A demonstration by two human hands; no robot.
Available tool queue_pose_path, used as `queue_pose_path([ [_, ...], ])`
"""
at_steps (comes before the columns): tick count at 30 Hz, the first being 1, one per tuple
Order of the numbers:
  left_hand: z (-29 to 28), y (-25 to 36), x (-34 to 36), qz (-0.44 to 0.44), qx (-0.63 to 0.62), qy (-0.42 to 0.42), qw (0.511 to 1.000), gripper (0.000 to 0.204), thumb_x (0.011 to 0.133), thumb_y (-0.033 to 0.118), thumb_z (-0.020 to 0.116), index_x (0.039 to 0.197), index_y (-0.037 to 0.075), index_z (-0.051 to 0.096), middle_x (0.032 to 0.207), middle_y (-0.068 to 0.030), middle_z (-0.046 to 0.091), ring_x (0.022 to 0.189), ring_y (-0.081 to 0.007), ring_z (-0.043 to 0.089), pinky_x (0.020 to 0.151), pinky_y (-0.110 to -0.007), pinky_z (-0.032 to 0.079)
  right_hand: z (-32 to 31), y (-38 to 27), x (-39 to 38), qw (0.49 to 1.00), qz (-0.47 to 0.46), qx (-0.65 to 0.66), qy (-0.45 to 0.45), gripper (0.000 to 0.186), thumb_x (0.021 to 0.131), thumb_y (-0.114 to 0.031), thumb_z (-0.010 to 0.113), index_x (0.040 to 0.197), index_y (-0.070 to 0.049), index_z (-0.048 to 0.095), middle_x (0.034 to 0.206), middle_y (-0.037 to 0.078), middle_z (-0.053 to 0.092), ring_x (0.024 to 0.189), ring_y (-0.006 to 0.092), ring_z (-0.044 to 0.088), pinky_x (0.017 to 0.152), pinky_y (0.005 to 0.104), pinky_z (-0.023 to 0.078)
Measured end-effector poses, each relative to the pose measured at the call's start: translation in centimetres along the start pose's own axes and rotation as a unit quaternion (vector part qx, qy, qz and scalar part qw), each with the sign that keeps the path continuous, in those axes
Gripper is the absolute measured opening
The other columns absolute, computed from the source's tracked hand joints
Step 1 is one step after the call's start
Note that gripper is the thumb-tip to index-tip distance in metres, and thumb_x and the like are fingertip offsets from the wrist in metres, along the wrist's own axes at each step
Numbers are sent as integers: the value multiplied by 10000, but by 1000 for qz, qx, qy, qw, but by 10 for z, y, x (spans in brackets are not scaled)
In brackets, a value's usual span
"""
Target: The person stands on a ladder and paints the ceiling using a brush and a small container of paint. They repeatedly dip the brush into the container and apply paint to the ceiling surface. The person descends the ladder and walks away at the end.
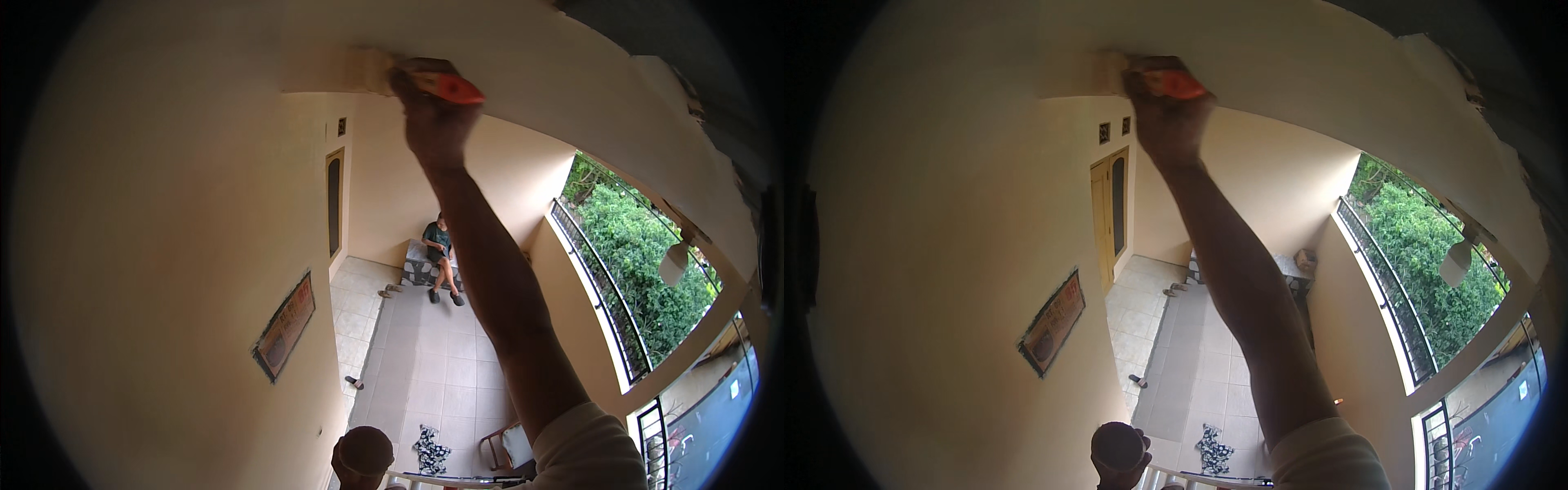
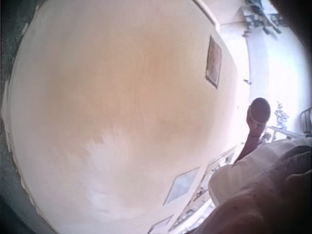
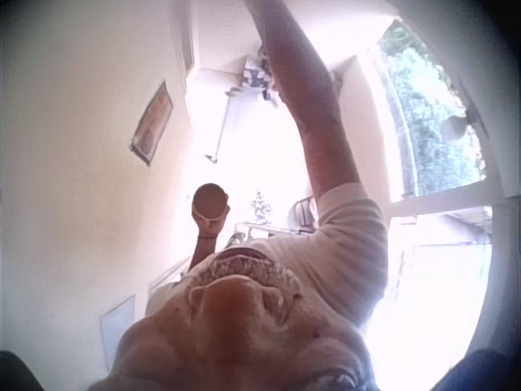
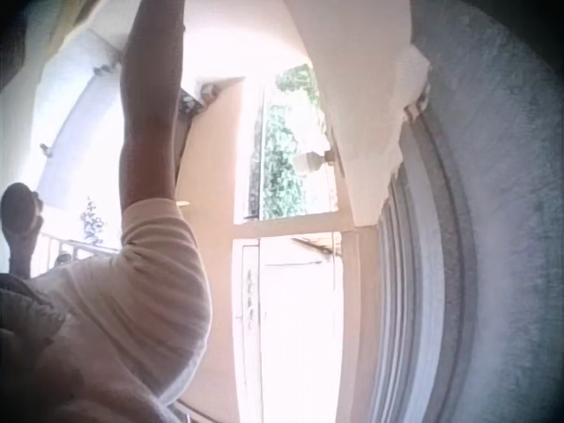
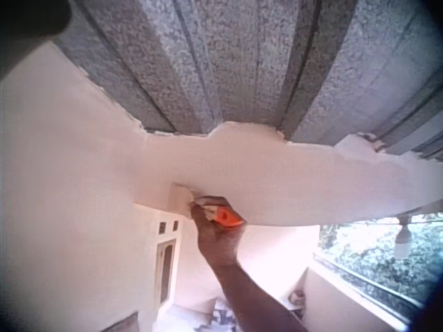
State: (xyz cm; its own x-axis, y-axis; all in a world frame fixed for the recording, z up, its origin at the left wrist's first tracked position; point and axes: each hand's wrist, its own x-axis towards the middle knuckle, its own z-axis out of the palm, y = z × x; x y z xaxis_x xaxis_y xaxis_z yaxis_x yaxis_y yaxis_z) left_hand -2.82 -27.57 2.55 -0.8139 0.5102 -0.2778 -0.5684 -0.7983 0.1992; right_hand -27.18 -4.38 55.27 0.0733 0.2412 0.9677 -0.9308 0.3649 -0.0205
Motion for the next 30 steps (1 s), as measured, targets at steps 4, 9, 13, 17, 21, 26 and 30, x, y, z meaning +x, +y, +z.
queue_pose_path([
  [4, 28, 7, -2, -82, -100, -119, 984, 601, 922, 565, 559, 1276, 81, 594, 1261, -183, 603, 1166, -371, 558, 830, -496, 538, -116, -86, 15, 979, -12, -197, 48, 143, 820, -58, 811, 914, -26, 708, 848, 55, 718, 700, 115, 679, 575, 237, 548],
  [9, 74, -3, -17, 13, 252, -107, 962, 581, 913, 562, 597, 1289, 119, 598, 1305, -166, 581, 1213, -357, 534, 858, -474, 554, -248, -168, 31, 920, -80, -367, 117, 127, 836, -46, 791, 933, -21, 713, 906, 61, 731, 715, 123, 675, 549, 256, 521],
  [13, 53, -20, 1, -151, -114, -158, 969, 581, 922, 558, 562, 1313, 129, 582, 1285, -176, 596, 1199, -372, 541, 865, -492, 524, -302, -203, 48, 813, -282, -488, 147, 103, 840, -2, 770, 930, -13, 720, 899, 70, 732, 749, 146, 678, 633, 282, 545],
  [17, 58, -31, 0, -170, -120, -155, 966, 598, 922, 568, 562, 1332, 133, 571, 1285, -185, 601, 1204, -382, 542, 891, -492, 512, -287, -181, 56, 707, -317, -632, 9, 221, 751, 11, 721, 921, -128, 734, 821, 71, 650, 767, 224, 653, 660, 376, 537],
  [21, 74, -42, -4, -193, -124, -139, 964, 612, 905, 596, 585, 1314, 141, 591, 1304, -179, 590, 1244, -371, 518, 940, -499, 509, -216, -131, 12, 723, -325, -603, -93, 232, 681, -29, 735, 880, -146, 742, 831, 50, 611, 720, 220, 619, 564, 343, 524],
  [26, 85, -53, 0, -235, -110, -148, 954, 611, 869, 602, 638, 1291, 160, 615, 1336, -171, 569, 1272, -360, 499, 977, -509, 506, -219, -163, 19, 917, -210, -329, -85, 210, 732, 49, 756, 895, -81, 725, 892, 69, 663, 795, 207, 681, 621, 294, 557],
  [30, 97, -61, -7, -268, -98, -138, 949, 593, 827, 579, 695, 1268, 188, 630, 1339, -151, 559, 1279, -342, 484, 965, -498, 510, -329, -183, 57, 959, -14, -250, 130, 53, 841, -17, 733, 891, -30, 746, 920, 56, 726, 713, 125, 688, 576, 247, 547],
])
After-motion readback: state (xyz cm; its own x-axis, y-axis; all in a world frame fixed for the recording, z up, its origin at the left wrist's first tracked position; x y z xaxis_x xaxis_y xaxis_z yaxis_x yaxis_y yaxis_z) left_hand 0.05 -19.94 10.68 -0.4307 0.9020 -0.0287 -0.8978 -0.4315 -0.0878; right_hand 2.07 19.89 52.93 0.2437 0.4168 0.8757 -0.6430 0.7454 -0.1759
